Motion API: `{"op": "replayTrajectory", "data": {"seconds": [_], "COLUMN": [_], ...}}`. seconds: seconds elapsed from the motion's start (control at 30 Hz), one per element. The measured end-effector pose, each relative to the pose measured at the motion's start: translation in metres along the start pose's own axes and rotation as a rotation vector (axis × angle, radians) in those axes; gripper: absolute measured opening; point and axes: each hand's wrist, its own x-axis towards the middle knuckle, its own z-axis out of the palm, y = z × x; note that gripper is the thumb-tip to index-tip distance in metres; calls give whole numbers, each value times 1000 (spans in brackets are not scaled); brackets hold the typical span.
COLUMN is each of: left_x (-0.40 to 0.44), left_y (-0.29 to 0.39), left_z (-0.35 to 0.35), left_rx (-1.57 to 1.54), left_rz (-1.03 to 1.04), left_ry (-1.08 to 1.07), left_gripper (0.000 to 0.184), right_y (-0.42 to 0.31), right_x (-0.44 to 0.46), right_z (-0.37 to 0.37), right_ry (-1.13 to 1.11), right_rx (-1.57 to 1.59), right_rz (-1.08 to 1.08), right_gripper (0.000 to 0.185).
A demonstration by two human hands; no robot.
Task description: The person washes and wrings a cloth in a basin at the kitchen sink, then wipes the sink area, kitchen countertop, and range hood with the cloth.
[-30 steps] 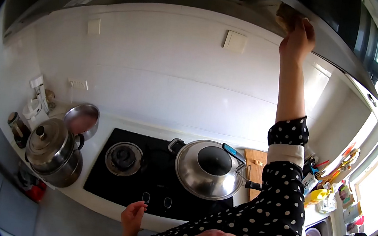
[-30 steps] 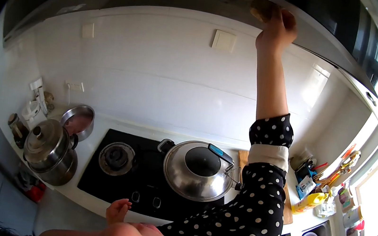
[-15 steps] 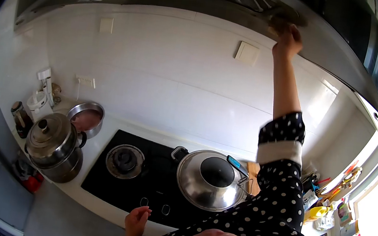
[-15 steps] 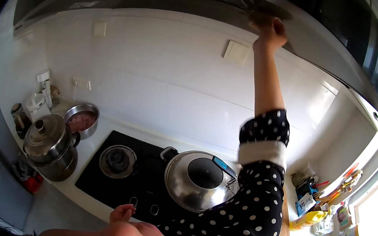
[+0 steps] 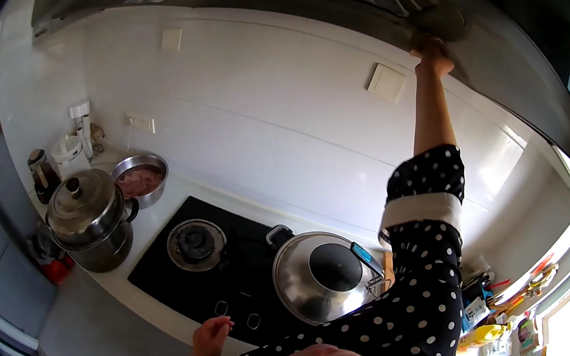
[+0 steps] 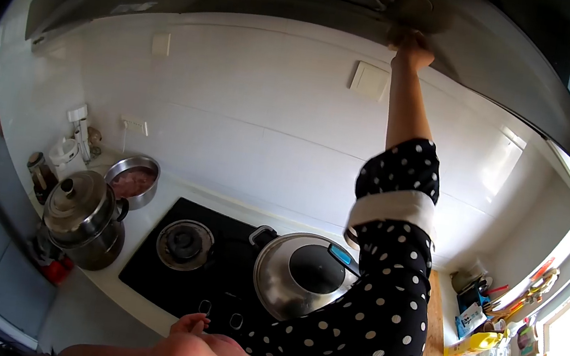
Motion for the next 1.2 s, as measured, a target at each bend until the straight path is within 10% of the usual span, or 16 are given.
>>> {"op": "replayTrajectory", "data": {"seconds": [0.27,0.43,0.77,0.93,1.07,1.2], "left_x": [8,15,14,23,25,19], "left_y": [9,16,31,29,22,7], "left_z": [-10,5,1,3,3,3], "left_rx": [39,-23,74,4,84,167], "left_rz": [28,65,79,63,76,87], "left_ry": [17,-45,-173,-273,-287,-229], "left_gripper": [18,18,19,18,17,16], "right_y": [-28,-19,-128,-195,-132,-58], "right_x": [-22,2,12,-18,38,72], "right_z": [-9,5,-104,-166,-169,-108], "right_ry": [30,4,-410,-196,-39,-156], "right_rx": [113,166,303,205,-66,23], "right_rz": [-261,250,46,-202,-295,86], "right_gripper": [15,22,24,23,18,28]}}
